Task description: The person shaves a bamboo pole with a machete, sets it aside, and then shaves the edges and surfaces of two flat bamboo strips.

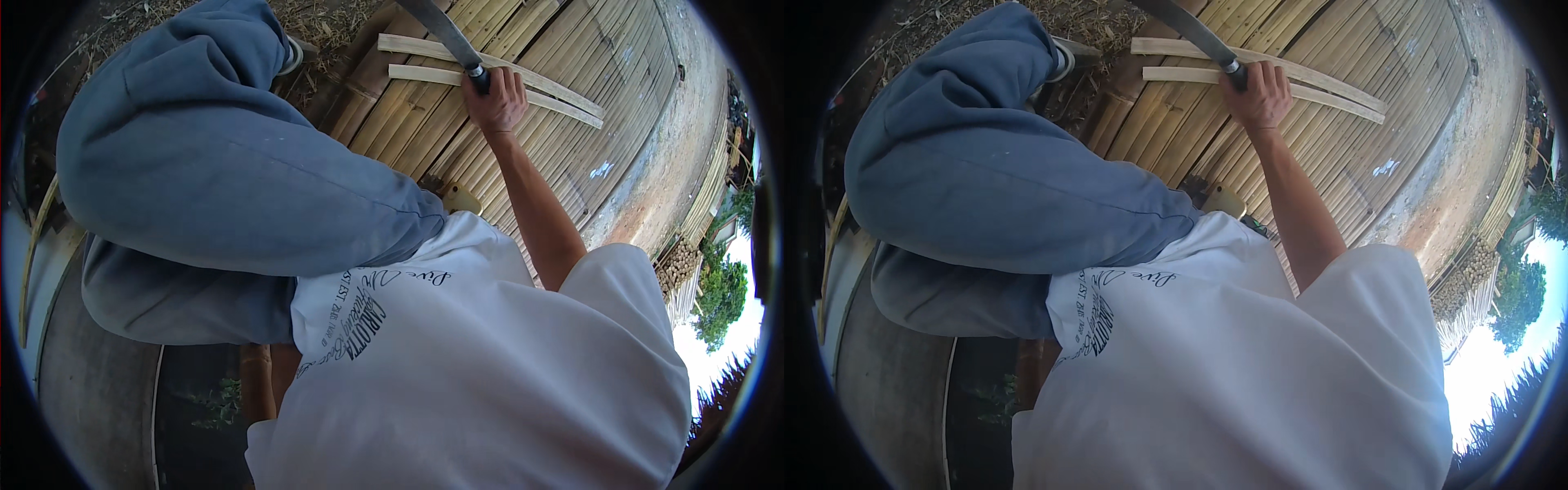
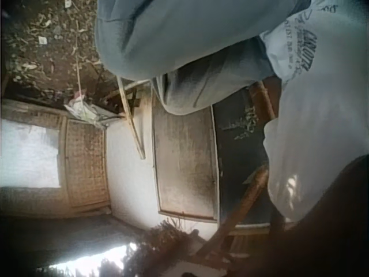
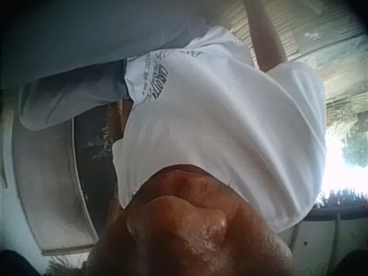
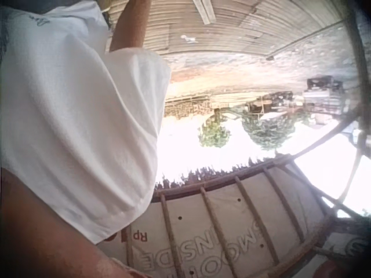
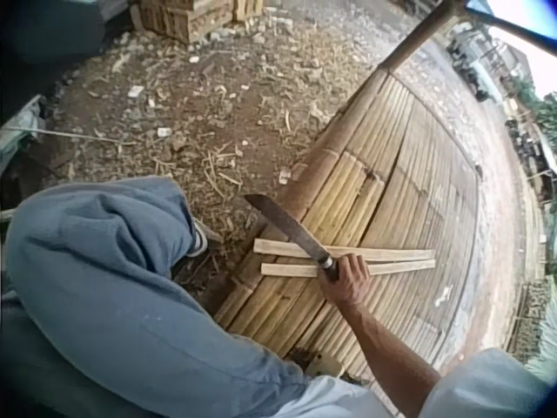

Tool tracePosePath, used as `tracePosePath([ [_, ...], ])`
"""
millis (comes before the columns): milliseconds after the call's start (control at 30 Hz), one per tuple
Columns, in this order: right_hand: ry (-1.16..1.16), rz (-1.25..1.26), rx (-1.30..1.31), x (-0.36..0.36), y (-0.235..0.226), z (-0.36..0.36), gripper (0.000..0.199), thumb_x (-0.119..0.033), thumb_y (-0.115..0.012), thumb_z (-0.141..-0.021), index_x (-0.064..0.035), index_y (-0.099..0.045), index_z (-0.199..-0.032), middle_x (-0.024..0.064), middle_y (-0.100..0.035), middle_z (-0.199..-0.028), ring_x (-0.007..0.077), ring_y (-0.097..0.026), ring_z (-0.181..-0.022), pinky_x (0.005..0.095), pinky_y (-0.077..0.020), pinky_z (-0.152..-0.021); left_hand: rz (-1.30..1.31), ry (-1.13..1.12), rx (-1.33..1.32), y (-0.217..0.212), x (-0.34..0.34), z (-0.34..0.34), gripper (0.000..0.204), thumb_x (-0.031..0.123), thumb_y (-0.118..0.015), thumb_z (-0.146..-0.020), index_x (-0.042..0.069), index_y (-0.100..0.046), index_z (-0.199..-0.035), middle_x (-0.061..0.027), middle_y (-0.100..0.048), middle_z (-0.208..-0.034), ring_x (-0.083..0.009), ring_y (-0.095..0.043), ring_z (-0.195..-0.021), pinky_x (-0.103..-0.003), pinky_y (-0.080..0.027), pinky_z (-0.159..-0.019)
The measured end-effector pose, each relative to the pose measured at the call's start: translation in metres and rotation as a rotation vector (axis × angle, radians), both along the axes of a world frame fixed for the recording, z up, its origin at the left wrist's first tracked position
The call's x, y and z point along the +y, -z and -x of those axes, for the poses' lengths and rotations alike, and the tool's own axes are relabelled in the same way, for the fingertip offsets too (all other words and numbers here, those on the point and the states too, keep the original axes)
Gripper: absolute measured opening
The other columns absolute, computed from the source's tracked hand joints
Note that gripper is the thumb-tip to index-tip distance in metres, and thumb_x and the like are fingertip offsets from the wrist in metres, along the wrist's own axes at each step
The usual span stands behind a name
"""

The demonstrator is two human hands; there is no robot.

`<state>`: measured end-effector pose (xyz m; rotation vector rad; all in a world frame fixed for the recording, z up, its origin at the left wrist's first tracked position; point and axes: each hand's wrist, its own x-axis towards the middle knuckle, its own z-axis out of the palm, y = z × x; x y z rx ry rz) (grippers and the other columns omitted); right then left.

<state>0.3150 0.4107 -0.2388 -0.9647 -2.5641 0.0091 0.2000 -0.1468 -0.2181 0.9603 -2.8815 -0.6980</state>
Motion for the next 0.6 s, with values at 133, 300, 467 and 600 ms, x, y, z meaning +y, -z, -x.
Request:
tracePosePath([
  [133,0.008,-0.017,-0.003,0.001,-0.003,0.001,0.029,-0.031,-0.075,-0.066,-0.0112,-0.056,-0.074,0.0043,-0.055,-0.073,0.0258,-0.055,-0.069,0.0391,-0.0453,-0.060,-0.016,-0.006,0.030,0.007,0.003,0.000,0.030,0.021,-0.055,-0.093,0.002,-0.060,-0.116,-0.0089,-0.052,-0.091,-0.0196,-0.057,-0.078,-0.033,-0.045,-0.071],
  [300,0.047,0.054,-0.071,-0.005,-0.006,0.001,0.030,-0.035,-0.073,-0.070,-0.0095,-0.058,-0.077,0.0062,-0.058,-0.079,0.0269,-0.056,-0.078,0.0403,-0.0469,-0.068,-0.053,-0.010,0.077,0.020,0.007,-0.001,0.030,0.021,-0.055,-0.093,0.002,-0.060,-0.115,-0.0090,-0.052,-0.091,-0.0197,-0.057,-0.078,-0.033,-0.045,-0.071],
  [467,0.056,0.066,-0.037,-0.008,-0.015,0.007,0.030,-0.035,-0.071,-0.073,-0.0092,-0.058,-0.080,0.0076,-0.058,-0.083,0.0280,-0.056,-0.083,0.0407,-0.0470,-0.073,-0.101,-0.005,0.126,0.030,0.013,0.002,0.030,0.021,-0.055,-0.093,0.003,-0.061,-0.115,-0.0091,-0.052,-0.091,-0.0199,-0.057,-0.078,-0.033,-0.045,-0.071],
  [600,0.044,0.078,-0.016,-0.008,-0.015,0.005,0.030,-0.034,-0.069,-0.075,-0.0075,-0.058,-0.081,0.0085,-0.059,-0.084,0.0288,-0.057,-0.085,0.0418,-0.0470,-0.074,-0.136,0.001,0.139,0.035,0.022,0.012,0.029,0.021,-0.055,-0.093,0.003,-0.061,-0.115,-0.0092,-0.052,-0.091,-0.0200,-0.057,-0.078,-0.033,-0.045,-0.072],
])
